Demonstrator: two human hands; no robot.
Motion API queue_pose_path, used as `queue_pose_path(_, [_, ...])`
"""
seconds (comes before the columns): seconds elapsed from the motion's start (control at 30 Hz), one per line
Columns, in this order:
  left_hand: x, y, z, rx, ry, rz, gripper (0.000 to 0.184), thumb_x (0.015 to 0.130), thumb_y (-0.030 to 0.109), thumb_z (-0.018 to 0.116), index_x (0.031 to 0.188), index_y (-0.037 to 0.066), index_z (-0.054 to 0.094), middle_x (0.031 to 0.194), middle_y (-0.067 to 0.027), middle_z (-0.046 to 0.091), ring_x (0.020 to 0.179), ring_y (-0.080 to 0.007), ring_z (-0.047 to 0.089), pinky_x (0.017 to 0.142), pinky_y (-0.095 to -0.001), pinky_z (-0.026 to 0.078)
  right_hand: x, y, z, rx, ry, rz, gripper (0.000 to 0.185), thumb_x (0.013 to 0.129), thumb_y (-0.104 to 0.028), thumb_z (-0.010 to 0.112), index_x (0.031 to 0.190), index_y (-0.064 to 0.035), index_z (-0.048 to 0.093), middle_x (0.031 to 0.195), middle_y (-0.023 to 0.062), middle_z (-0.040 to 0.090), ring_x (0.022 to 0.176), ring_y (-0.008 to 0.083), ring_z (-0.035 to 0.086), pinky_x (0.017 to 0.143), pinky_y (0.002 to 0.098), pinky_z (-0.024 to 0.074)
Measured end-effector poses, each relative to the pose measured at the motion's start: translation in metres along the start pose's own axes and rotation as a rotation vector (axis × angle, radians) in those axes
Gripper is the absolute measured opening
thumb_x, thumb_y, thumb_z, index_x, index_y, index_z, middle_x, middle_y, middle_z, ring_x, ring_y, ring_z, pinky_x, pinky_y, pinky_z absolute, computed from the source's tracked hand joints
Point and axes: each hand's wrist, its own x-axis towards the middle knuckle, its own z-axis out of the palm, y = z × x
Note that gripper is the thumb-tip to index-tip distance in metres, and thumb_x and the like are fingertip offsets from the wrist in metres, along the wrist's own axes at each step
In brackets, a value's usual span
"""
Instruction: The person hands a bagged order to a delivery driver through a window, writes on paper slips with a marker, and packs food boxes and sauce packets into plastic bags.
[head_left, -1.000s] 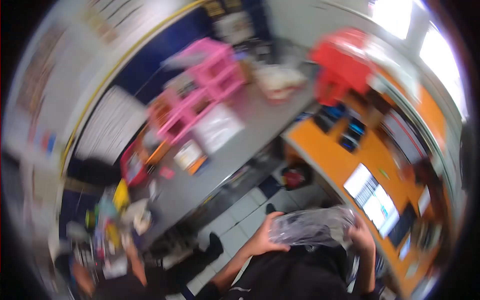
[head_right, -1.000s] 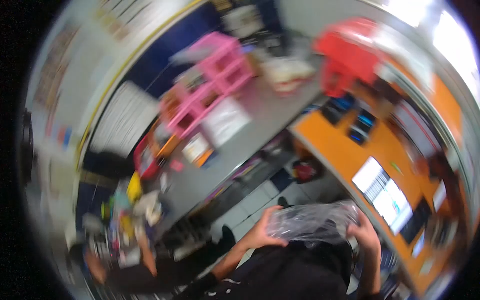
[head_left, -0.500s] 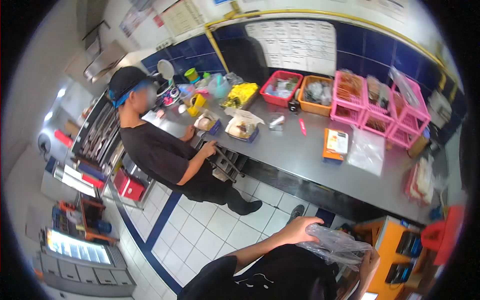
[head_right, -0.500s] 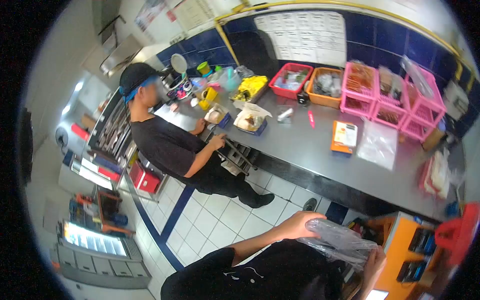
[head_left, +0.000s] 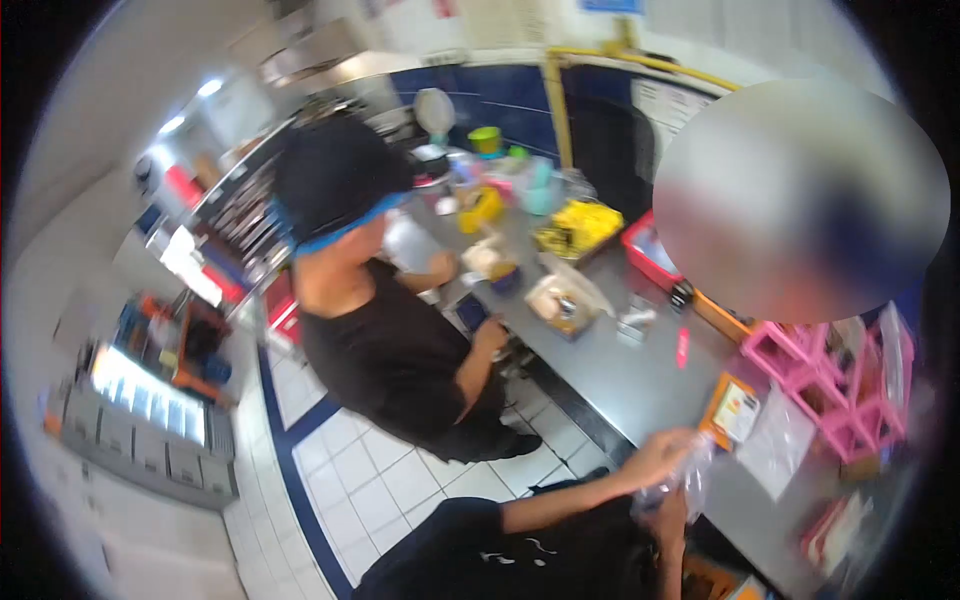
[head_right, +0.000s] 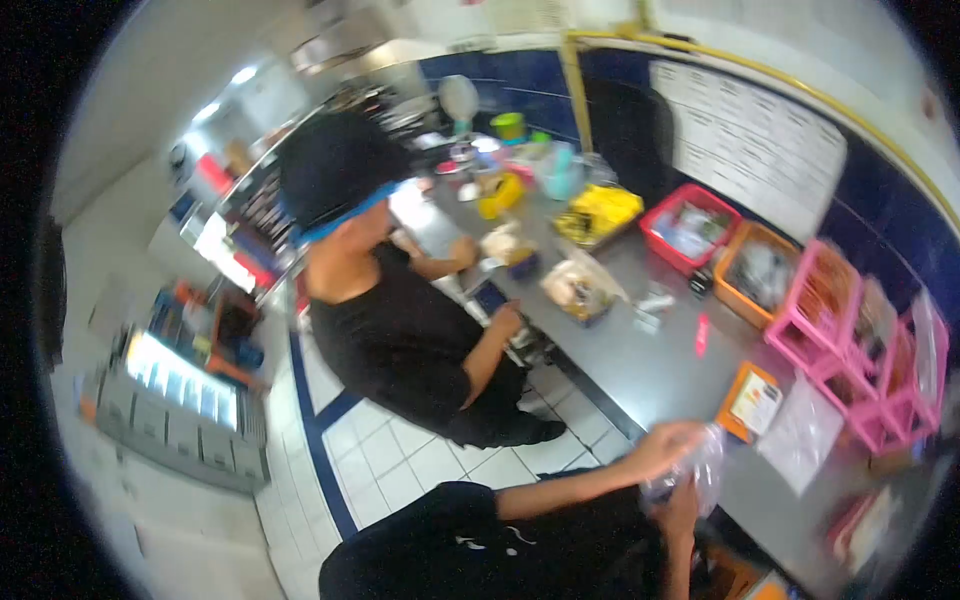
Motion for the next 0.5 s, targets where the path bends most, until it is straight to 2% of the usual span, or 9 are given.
queue_pose_path(0.07, [0.013,0.001,-0.029,0.325,-0.025,0.303,0.038,0.095,0.025,0.068,0.124,0.002,0.065,0.116,-0.0177,0.070,0.108,-0.0243,0.067,0.094,-0.0357,0.051,0.034,-0.020,-0.028,0.012,-0.291,0.325,0.099,0.052,-0.032,0.094,0.132,0.0052,0.049,0.125,0.0253,0.061,0.120,0.0409,0.056,0.099,0.0491,0.0463])
queue_pose_path(0.1, [0.022,-0.005,-0.037,0.432,0.014,0.102,0.040,0.090,0.017,0.071,0.127,0.004,0.064,0.115,-0.0180,0.071,0.106,-0.0238,0.067,0.093,-0.0363,0.052,0.035,0.014,-0.016,-0.162,-0.433,0.482,0.116,0.052,-0.040,0.094,0.143,0.0068,0.039,0.132,0.0281,0.055,0.123,0.0414,0.055,0.101,0.0467,0.0458])
queue_pose_path(0.17, [0.040,-0.048,-0.065,0.454,0.085,0.082,0.042,0.083,0.000,0.068,0.125,0.005,0.064,0.109,-0.0179,0.072,0.094,-0.0209,0.070,0.082,-0.0336,0.054,0.029,0.047,-0.010,-0.136,-0.159,0.424,0.124,0.062,-0.048,0.090,0.151,0.0076,0.023,0.142,0.0301,0.049,0.127,0.0425,0.052,0.106,0.0445,0.0429])
queue_pose_path(0.2, [0.048,-0.042,-0.072,0.658,0.039,-0.060,0.039,0.083,0.002,0.068,0.122,0.007,0.066,0.097,-0.0196,0.072,0.082,-0.0240,0.071,0.073,-0.0334,0.054,0.018,0.044,-0.007,-0.233,-0.061,0.340,0.115,0.067,-0.044,0.088,0.150,0.0070,0.028,0.139,0.0291,0.051,0.125,0.0423,0.053,0.105,0.0441,0.0440])
queue_pose_path(0.27, [0.064,-0.080,-0.080,0.730,-0.005,0.024,0.036,0.085,0.009,0.068,0.120,0.006,0.066,0.101,-0.0229,0.071,0.086,-0.0383,0.069,0.079,-0.0427,0.054,0.037,0.030,-0.009,-0.339,0.033,0.250,0.105,0.072,-0.040,0.087,0.149,0.0065,0.032,0.137,0.0281,0.054,0.123,0.0421,0.055,0.104,0.0438,0.0451])
queue_pose_path(0.33, [0.076,-0.096,-0.084,0.728,-0.073,0.070,0.035,0.085,0.012,0.069,0.119,0.005,0.066,0.101,-0.0230,0.071,0.089,-0.0399,0.069,0.080,-0.0432,0.054,0.063,0.011,-0.047,0.383,-0.713,0.257,0.088,0.080,-0.045,0.080,0.143,0.0045,0.044,0.132,0.0277,0.057,0.118,0.0402,0.060,0.100,0.0467,0.0466])
queue_pose_path(0.37, [0.081,-0.100,-0.082,0.732,-0.092,0.126,0.034,0.085,0.015,0.070,0.117,0.005,0.067,0.102,-0.0231,0.070,0.093,-0.0415,0.068,0.082,-0.0437,0.053,0.079,-0.005,-0.069,0.384,-0.701,0.283,0.088,0.080,-0.045,0.080,0.143,0.0045,0.044,0.132,0.0277,0.057,0.118,0.0402,0.060,0.100,0.0467,0.0466])
queue_pose_path(0.43, [0.092,-0.092,-0.075,0.738,-0.137,0.061,0.034,0.084,0.017,0.071,0.115,0.004,0.067,0.103,-0.0232,0.070,0.096,-0.0415,0.068,0.083,-0.0441,0.053,0.106,-0.024,-0.099,0.676,-0.356,0.625,0.071,0.085,-0.041,0.077,0.138,-0.0011,0.053,0.124,0.0266,0.061,0.116,0.0386,0.062,0.100,0.0484,0.0462])
queue_pose_path(0.5, [0.100,-0.087,-0.075,0.737,-0.157,0.023,0.039,0.082,0.023,0.075,0.115,0.004,0.066,0.105,-0.0232,0.070,0.098,-0.0410,0.067,0.084,-0.0438,0.053,0.125,0.013,-0.067,0.215,0.245,0.504,0.079,0.082,-0.040,0.078,0.144,-0.0041,0.046,0.133,0.0287,0.054,0.120,0.0412,0.057,0.102,0.0499,0.0440])
